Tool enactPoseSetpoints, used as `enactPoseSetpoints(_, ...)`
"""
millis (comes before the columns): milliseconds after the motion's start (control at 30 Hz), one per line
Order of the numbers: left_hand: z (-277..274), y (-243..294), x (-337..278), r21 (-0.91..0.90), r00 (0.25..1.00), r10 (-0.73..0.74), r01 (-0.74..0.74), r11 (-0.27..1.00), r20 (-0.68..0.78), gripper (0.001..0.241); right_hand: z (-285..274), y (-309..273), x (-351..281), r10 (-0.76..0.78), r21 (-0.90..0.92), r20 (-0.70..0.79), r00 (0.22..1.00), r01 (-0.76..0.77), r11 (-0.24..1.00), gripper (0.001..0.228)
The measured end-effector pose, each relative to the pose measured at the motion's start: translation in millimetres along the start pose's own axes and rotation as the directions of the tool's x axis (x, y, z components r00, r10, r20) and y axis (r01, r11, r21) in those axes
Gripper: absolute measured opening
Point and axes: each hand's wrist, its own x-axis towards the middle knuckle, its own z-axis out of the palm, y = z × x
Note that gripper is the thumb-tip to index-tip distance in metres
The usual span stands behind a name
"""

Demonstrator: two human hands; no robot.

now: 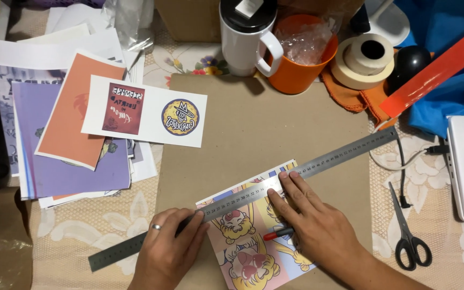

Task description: Cutting and trimming printed anime artwork using scissors, a ruler, and a craft knife on a desk.

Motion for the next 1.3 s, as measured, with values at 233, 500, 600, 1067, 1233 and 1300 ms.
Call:
enactPoseSetpoints(233, -5, -8, -12, -0.033, 0.996, -0.029, 0.032, 0.999, 0.078, 0.021, -13, -11, 2, 0.097, -0.075, 0.016, 0.995, -0.095, 0.993, 0.071)
enactPoseSetpoints(500, -12, -15, -29, 0.001, 0.995, -0.052, 0.052, 0.999, 0.082, 0.022, -11, -23, -10, 0.158, -0.143, 0.164, 0.974, -0.135, 0.980, 0.089)
enactPoseSetpoints(600, -10, -18, -30, 0.044, 0.995, -0.063, 0.059, 0.997, 0.079, 0.024, -15, -22, -8, 0.164, -0.117, 0.138, 0.977, -0.148, 0.982, 0.094)
enactPoseSetpoints(1067, 1, -22, -4, -0.087, 0.995, 0.067, -0.060, 0.994, 0.075, 0.022, -16, -19, 4, 0.068, -0.211, -0.067, 0.995, -0.081, 0.974, 0.046)
enactPoseSetpoints(1233, 0, -22, -5, -0.079, 0.995, 0.070, -0.065, 0.995, 0.069, 0.020, -19, -20, 6, 0.073, -0.209, -0.106, 0.992, -0.094, 0.973, 0.045)
enactPoseSetpoints(1300, 0, -22, -7, -0.061, 0.994, 0.074, -0.069, 0.996, 0.076, 0.022, -17, -17, 6, 0.071, -0.210, -0.104, 0.992, -0.092, 0.973, 0.046)
